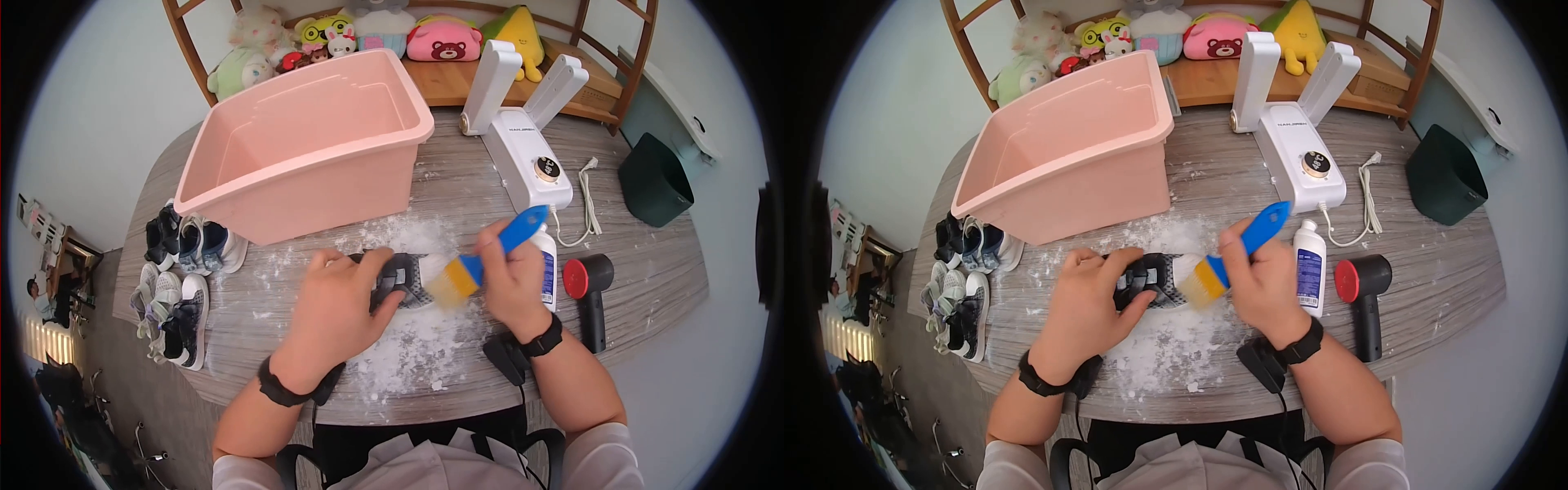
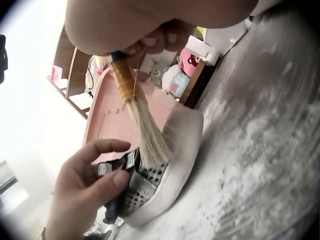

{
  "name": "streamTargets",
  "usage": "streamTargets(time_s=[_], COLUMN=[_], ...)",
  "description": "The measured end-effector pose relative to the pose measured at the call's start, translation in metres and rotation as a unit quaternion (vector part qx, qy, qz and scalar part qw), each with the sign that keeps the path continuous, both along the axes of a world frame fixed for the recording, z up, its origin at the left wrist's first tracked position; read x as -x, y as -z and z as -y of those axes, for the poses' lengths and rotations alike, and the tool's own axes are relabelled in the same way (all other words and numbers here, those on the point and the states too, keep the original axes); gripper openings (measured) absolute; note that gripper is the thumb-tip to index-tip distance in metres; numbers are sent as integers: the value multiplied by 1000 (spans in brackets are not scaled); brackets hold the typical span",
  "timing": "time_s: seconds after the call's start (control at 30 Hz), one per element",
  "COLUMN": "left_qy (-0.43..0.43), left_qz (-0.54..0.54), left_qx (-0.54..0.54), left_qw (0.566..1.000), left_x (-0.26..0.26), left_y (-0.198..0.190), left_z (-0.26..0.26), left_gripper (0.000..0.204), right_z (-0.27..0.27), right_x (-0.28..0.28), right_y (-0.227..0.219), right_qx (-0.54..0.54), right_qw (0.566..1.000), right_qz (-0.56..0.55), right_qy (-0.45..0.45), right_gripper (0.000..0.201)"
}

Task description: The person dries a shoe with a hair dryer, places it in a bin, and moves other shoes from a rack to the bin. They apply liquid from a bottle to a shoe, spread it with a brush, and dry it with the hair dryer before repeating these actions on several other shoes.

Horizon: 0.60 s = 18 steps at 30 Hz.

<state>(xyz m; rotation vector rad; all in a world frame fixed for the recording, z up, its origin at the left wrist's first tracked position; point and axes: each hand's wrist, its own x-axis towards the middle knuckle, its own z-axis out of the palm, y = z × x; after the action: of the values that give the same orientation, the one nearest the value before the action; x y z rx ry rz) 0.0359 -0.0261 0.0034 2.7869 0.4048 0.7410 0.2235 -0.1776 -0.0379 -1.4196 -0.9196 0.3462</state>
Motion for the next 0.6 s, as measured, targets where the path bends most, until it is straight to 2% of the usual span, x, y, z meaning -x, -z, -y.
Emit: streamTargets(time_s=[0.03,0.07,0.1,0.17,0.2,0.23,0.3,0.37,0.43,0.6], left_qy=[51,48,78,111,130,148,159,163,168,172], left_qz=[7,7,33,58,51,43,52,60,62,77], left_qx=[25,26,24,23,32,41,47,52,78,34], left_qw=[998,998,996,992,990,987,985,983,981,982], left_x=[2,2,2,3,4,4,2,6,4,0], left_y=[4,8,10,14,15,16,13,14,13,18], left_z=[-4,-8,-14,-21,-24,-26,-27,-27,-26,-25], left_gripper=[28,28,28,27,27,26,25,24,24,24], right_z=[1,0,-1,0,0,-1,-4,2,6,0], right_x=[-5,-8,-7,-3,-3,-3,-2,-3,-1,-5], right_y=[-1,-2,-2,0,3,3,6,2,-3,3], right_qx=[-28,-57,-58,-78,-45,-45,-65,-71,-70,-73], right_qw=[998,993,994,996,998,998,993,994,996,995], right_qz=[17,35,35,-49,-41,-40,82,52,-36,57], right_qy=[47,92,91,21,-10,-9,56,63,36,41], right_gripper=[22,21,21,20,19,19,17,16,17,19])
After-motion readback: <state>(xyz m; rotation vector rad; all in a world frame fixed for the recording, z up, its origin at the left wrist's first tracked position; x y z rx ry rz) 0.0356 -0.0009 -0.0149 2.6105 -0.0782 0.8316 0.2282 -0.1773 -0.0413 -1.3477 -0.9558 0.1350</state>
